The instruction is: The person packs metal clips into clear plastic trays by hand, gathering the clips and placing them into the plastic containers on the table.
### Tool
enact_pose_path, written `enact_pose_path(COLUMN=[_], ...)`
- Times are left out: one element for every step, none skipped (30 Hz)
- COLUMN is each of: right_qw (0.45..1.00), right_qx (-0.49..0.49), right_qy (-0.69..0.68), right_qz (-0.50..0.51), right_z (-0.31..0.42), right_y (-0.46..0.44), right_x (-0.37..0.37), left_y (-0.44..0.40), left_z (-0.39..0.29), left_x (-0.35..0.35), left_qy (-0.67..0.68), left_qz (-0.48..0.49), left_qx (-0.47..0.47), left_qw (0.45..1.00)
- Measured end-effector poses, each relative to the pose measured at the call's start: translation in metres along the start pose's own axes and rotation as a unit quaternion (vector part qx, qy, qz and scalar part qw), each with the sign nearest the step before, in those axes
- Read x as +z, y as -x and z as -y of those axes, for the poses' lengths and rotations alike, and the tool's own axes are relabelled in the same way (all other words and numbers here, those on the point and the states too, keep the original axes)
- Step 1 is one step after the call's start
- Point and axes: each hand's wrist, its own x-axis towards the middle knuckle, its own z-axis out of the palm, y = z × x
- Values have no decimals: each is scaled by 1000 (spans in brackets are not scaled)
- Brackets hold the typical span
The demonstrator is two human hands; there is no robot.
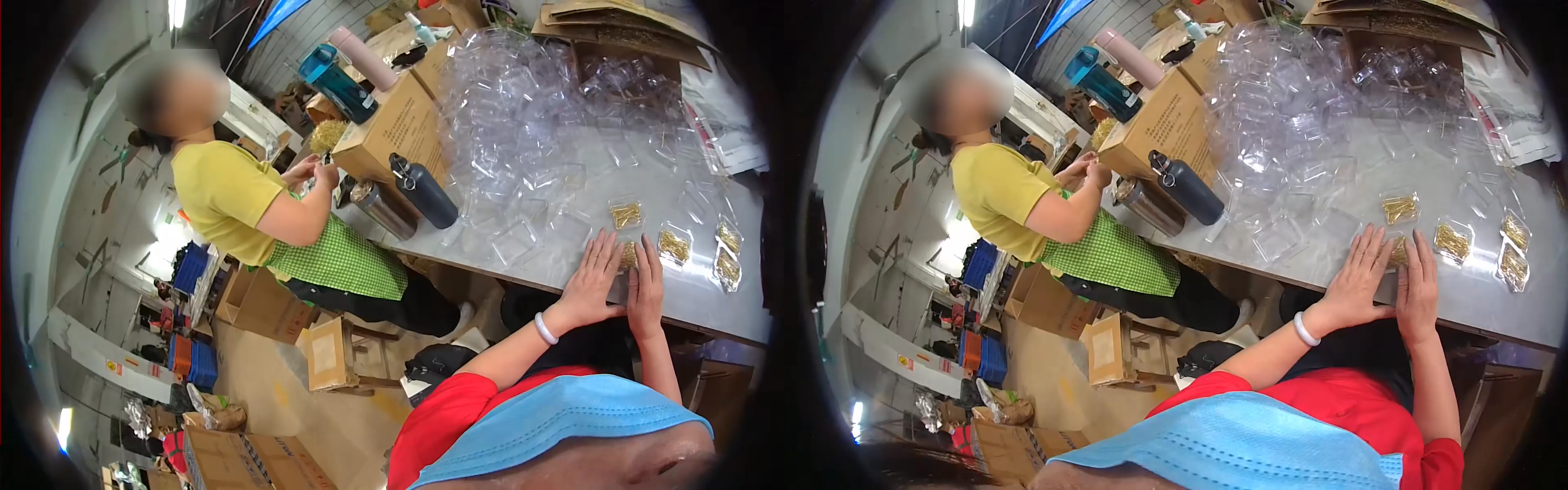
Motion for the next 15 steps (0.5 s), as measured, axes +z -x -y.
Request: enact_pose_path(right_qw=[1000, 999, 998, 995, 993, 991, 989, 987, 984, 983, 981, 971, 957, 940, 936], right_qx=[3, 8, 15, 28, 47, 54, 65, 86, 106, 107, 105, 123, 136, 145, 143], right_qy=[-19, -37, -63, -85, -104, -113, -119, -121, -123, -132, -141, -186, -235, -286, -302], right_qz=[-6, -11, -21, -31, -39, -49, -58, -62, -67, -75, -81, -89, -100, -114, -109], right_z=[3, 4, 2, -1, -6, -9, -11, -10, -9, -9, -11, -11, -10, -12, -13], right_y=[-1, -2, -2, -2, 1, 1, 1, 1, 0, -1, 1, 2, 2, 2, 2], right_x=[-2, -4, -5, -5, -7, -8, -8, -9, -9, -9, -11, -12, -10, -9, -10], left_y=[0, 0, 0, 1, 2, 3, 5, 6, 6, 6, 7, 9, 7, 8, 8], left_z=[-1, -2, -1, 3, 6, 13, 20, 23, 25, 29, 30, 30, 29, 33, 39], left_x=[-1, -1, -3, -4, -3, 1, 3, 5, 5, 3, 2, 0, -6, -9, -13], left_qy=[1, 4, 7, 15, 29, 61, 87, 107, 123, 181, 333, 476, 614, 699, 770], left_qz=[1, 3, 2, 4, 11, -3, -21, -30, -38, -42, -81, -129, -179, -210, -239], left_qx=[-1, -3, -6, -10, -13, -19, -14, -13, -13, -2, -29, -42, -90, -110, -127], left_qw=[1000, 1000, 1000, 1000, 999, 998, 996, 994, 992, 983, 939, 869, 764, 675, 578])
